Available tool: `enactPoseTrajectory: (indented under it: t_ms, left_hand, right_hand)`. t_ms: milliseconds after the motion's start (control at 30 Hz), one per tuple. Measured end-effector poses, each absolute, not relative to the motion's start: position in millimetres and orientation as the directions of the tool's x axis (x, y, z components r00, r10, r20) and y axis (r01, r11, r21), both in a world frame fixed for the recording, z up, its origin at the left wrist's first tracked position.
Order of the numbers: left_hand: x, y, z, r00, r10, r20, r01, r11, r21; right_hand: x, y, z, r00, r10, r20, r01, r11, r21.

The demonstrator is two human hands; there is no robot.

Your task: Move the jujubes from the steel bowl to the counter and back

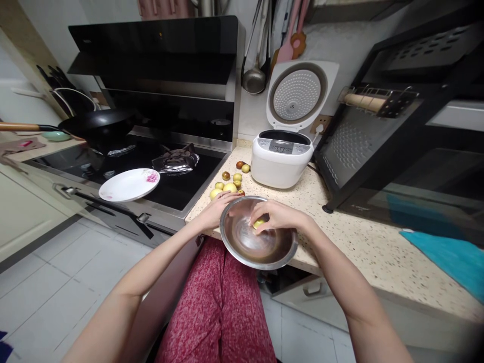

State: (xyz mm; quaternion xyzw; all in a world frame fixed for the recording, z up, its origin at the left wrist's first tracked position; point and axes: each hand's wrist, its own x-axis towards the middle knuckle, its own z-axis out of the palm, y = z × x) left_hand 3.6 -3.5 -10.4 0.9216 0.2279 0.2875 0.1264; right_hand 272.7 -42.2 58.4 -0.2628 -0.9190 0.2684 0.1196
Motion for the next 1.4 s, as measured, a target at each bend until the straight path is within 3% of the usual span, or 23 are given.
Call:
enactPoseTrajectory:
  t_ms: [167, 333, 500, 867, 1167, 1400]
  left_hand:
    - [4, -3, -11, 0.739, 0.48, 0.473, 0.344, -0.872, 0.348]
    - [6, -4, -11, 0.748, 0.487, 0.451, 0.368, -0.87, 0.329]
    - [6, -3, -13, 0.717, 0.481, 0.504, 0.376, -0.876, 0.302]
    - [4, -4, -17, 0.638, 0.455, 0.621, 0.387, -0.887, 0.252]
    - [4, -11, -13, 0.595, 0.525, 0.608, 0.513, -0.831, 0.215]
    - [4, -18, -5, 0.613, 0.576, 0.54, 0.524, -0.809, 0.267]
  right_hand:
    - [272, -44, 58, -0.828, 0.555, 0.083, 0.419, 0.71, -0.566]
    - [270, -43, 59, -0.759, 0.586, 0.284, 0.359, 0.74, -0.569]
    - [271, -38, 54, -0.688, 0.575, 0.442, 0.372, 0.803, -0.467]
    - [271, -36, 52, -0.721, 0.585, 0.371, 0.422, 0.796, -0.434]
    - [271, -36, 50, -0.724, 0.571, 0.386, 0.416, 0.809, -0.416]
    - [270, -37, 51, -0.727, 0.561, 0.396, 0.411, 0.817, -0.405]
